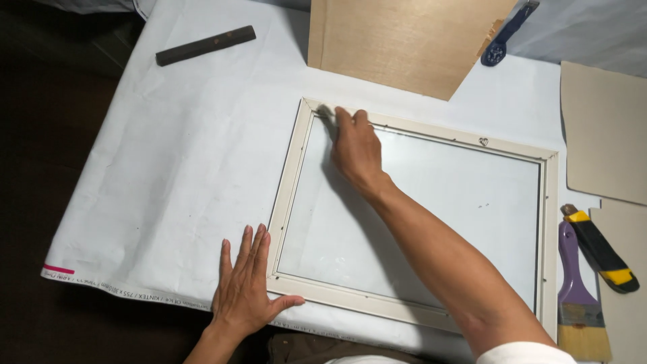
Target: Cleaning a picture frame and its glass surface using a cloth and a brush.
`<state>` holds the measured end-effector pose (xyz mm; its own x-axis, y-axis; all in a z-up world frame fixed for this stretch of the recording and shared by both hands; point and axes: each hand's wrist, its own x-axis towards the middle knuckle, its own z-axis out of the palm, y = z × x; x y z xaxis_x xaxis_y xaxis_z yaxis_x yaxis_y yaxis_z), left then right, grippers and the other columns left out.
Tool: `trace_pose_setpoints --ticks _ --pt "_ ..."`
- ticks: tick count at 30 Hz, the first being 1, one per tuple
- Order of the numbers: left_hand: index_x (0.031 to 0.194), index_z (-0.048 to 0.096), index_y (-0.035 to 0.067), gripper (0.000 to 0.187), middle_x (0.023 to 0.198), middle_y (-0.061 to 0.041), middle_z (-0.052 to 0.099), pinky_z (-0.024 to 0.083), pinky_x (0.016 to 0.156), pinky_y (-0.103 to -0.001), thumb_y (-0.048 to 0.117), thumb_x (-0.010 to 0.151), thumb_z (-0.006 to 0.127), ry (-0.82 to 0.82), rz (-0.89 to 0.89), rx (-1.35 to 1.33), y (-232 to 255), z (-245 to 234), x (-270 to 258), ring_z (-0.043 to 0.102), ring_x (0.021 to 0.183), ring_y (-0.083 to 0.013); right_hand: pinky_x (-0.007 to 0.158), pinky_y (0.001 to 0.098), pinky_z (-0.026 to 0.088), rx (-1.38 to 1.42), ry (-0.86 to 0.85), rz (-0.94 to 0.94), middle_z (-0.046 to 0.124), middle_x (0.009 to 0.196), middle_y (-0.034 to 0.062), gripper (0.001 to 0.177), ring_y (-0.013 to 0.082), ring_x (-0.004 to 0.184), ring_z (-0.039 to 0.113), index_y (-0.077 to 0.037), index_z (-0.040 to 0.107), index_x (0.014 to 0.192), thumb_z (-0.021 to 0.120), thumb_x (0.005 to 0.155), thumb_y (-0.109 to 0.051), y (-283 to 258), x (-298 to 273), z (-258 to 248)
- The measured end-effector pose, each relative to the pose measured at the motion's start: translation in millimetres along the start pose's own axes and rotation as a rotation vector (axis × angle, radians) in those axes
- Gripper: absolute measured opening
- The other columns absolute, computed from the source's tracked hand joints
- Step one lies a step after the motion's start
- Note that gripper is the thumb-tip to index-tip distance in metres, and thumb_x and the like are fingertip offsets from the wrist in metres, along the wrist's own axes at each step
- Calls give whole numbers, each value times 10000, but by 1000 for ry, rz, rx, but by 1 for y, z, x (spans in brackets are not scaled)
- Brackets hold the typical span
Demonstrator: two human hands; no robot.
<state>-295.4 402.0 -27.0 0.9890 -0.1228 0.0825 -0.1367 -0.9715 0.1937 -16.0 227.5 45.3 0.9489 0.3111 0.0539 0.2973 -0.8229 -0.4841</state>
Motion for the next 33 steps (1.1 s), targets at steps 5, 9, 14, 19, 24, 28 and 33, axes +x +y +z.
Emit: trace_pose_setpoints --ticks 5,9,14,19,24,28,33 --pt "1600 99 -3 1501 1686 -179 162 -37 1250 -607 1001 608 608 31 12 32 -1 0 -1 39 1584 -320 487 319 515 -27 316 -214 515 906 120 438 181 600 523 -46 521 1386 562 959 41 10 -19 -28" --pt "1596 119 -16 1487 1680 -187 189 -1 1252 -605 992 614 600 40 13 8 0 -4 2 66 1585 -320 522 379 550 -149 -18 -171 541 908 160 418 234 623 578 -125 603 1392 549 980 -76 5 -20 -28" --pt "1597 89 -14 1480 1688 -190 142 -39 1251 -604 1009 635 557 24 18 44 -1 -1 3 23 1588 -319 669 422 556 -233 -272 -88 548 961 184 464 272 691 628 -206 529 1501 447 1045 -195 -17 10 -21" --pt "1595 96 -21 1455 1688 -195 141 -43 1252 -595 1002 658 535 22 21 38 0 -2 3 27 1587 -312 532 370 550 -377 -351 -134 612 971 215 497 247 552 636 -215 472 1545 394 1054 -224 -14 23 -19" --pt "1591 123 -20 1415 1681 -206 177 -27 1244 -614 944 665 587 57 22 -47 2 -5 2 54 1584 -327 402 327 496 -479 -375 -285 621 845 198 494 187 487 577 -191 415 1570 348 1083 -239 -13 9 -25" --pt "1592 113 -25 1438 1679 -197 173 -64 1248 -601 992 666 536 43 23 24 0 0 2 28 1585 -316 377 300 510 -534 -353 -359 631 861 197 518 174 453 580 -99 373 1564 405 1053 -181 -4 -15 -13" --pt "1598 92 -20 1402 1680 -207 173 -61 1240 -614 973 688 483 47 23 -5 0 1 1 31 1580 -327 536 352 605 -381 -435 -302 593 1011 206 540 246 676 662 -187 368 1552 469 1025 -123 -18 -70 -16"
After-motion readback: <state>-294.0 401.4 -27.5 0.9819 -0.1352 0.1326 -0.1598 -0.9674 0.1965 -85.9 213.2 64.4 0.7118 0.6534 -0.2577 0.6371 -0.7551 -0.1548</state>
